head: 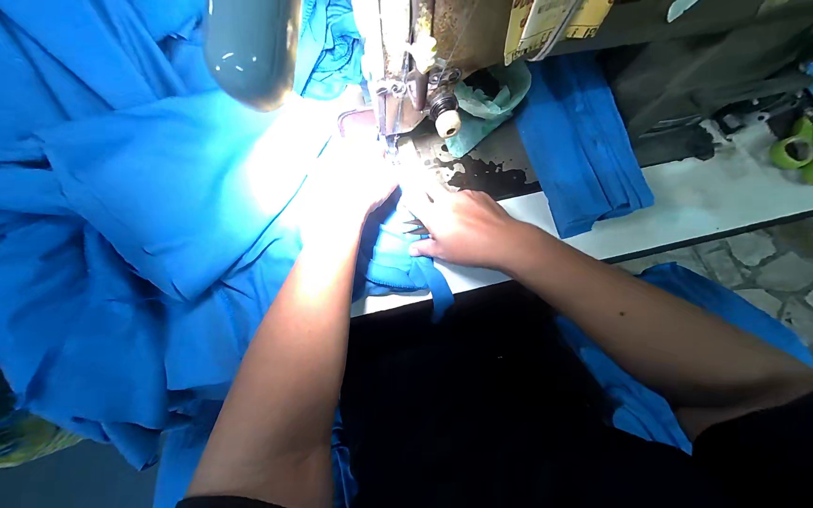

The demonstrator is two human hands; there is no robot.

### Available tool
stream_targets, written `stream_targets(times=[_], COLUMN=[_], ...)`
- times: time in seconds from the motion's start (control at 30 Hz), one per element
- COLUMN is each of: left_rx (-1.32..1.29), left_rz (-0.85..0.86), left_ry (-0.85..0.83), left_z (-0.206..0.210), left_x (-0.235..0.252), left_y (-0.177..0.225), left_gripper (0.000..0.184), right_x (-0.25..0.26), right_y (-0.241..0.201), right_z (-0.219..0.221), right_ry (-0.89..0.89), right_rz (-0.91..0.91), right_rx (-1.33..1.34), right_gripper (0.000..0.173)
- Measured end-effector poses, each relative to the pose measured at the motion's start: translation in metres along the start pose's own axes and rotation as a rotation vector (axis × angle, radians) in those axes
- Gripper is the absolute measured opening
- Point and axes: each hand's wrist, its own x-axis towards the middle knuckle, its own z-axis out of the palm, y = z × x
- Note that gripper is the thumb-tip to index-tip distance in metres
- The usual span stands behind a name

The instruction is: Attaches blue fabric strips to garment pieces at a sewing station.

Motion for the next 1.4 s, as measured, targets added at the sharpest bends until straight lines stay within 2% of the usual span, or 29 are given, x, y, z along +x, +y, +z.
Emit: stream_targets(times=[0.13,0.33,0.5,0.6,0.73,0.8,1.0,1.4], left_rx=[-0.036,-0.114,-0.087,-0.062,-0.080,-0.063,-0.066,-0.028], left_rz=[0.011,0.059,0.307,0.418,0.450,0.452,0.485,0.446], left_ry=[0.043,0.178,0.438,0.532,0.541,0.537,0.566,0.583], left_z=[0.008,0.020,0.049,0.058,0.054,0.052,0.050,0.047], left_x=[0.005,-0.012,-0.038,-0.037,-0.024,-0.017,-0.004,-0.004], left_y=[-0.007,0.000,-0.011,-0.020,-0.024,-0.027,-0.031,-0.029], left_gripper=[0.025,0.026,0.026,0.025,0.025,0.027,0.026,0.028], right_x=[0.009,0.012,0.011,0.010,0.015,0.017,0.018,0.019], right_y=[0.022,0.026,0.028,0.027,0.024,0.021,0.012,0.010], right_z=[0.003,0.003,0.007,0.012,0.023,0.021,0.015,0.015], right_ry=[0.034,0.042,0.069,0.112,0.228,0.202,0.157,0.132], right_rz=[-0.184,-0.210,-0.211,-0.185,-0.104,-0.045,0.062,0.103], right_rx=[-0.002,-0.056,-0.058,-0.017,0.064,0.062,0.084,0.104], right_gripper=[0.052,0.060,0.064,0.065,0.057,0.061,0.056,0.062])
